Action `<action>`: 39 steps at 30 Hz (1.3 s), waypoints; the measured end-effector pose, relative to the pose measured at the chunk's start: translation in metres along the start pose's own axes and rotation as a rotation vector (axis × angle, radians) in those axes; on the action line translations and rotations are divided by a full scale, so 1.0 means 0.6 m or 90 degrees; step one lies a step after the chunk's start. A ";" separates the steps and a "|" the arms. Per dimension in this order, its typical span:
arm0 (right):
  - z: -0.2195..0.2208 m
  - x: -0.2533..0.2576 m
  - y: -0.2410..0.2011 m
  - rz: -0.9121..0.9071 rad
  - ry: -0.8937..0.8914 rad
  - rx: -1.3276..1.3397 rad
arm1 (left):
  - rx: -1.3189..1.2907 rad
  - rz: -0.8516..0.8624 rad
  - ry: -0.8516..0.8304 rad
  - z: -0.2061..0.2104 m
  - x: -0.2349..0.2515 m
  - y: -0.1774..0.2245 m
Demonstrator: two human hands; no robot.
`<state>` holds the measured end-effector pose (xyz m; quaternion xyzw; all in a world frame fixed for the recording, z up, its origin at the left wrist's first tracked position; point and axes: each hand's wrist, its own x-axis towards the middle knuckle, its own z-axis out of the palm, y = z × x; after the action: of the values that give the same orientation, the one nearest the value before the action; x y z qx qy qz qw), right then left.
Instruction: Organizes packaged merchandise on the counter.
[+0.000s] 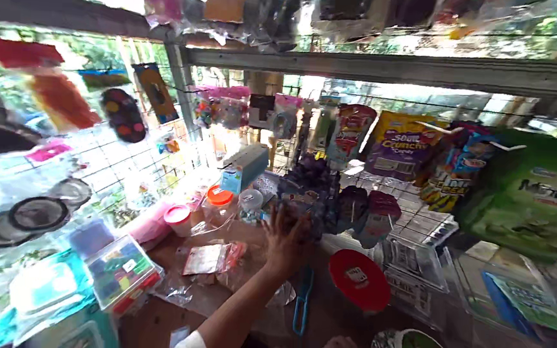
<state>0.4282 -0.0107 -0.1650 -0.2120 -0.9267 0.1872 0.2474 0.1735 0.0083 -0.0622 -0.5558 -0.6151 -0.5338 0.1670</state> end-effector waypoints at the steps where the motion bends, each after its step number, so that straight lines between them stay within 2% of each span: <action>1: 0.000 0.000 0.002 -0.010 0.001 -0.003 | 0.001 0.019 0.010 -0.001 -0.008 0.004; 4: 0.001 0.003 0.005 -0.035 0.003 -0.013 | 0.026 0.127 0.043 -0.014 -0.058 0.029; 9: -0.012 0.008 -0.020 -0.011 -0.038 -0.027 | -0.032 0.233 -0.160 -0.054 -0.167 0.064; 12: 0.005 -0.002 -0.004 0.005 -0.023 -0.024 | -0.028 0.181 -0.247 -0.049 -0.216 0.036; 14: 0.013 -0.009 0.009 0.008 -0.035 -0.027 | -0.013 0.135 -0.254 -0.041 -0.234 0.009; 18: 0.014 -0.011 0.015 -0.017 -0.024 -0.036 | 0.017 0.124 -0.314 -0.043 -0.257 -0.020; 28: 0.010 -0.015 -0.007 0.045 -0.033 -0.014 | -0.001 0.110 -0.352 -0.035 -0.258 -0.028; 39: 0.012 -0.013 -0.012 0.055 -0.028 -0.020 | -0.033 0.045 -0.410 -0.034 -0.250 -0.030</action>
<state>0.4287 -0.0222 -0.1705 -0.2513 -0.9248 0.1874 0.2153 0.1989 -0.0816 -0.1830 -0.7212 -0.6027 -0.3401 -0.0320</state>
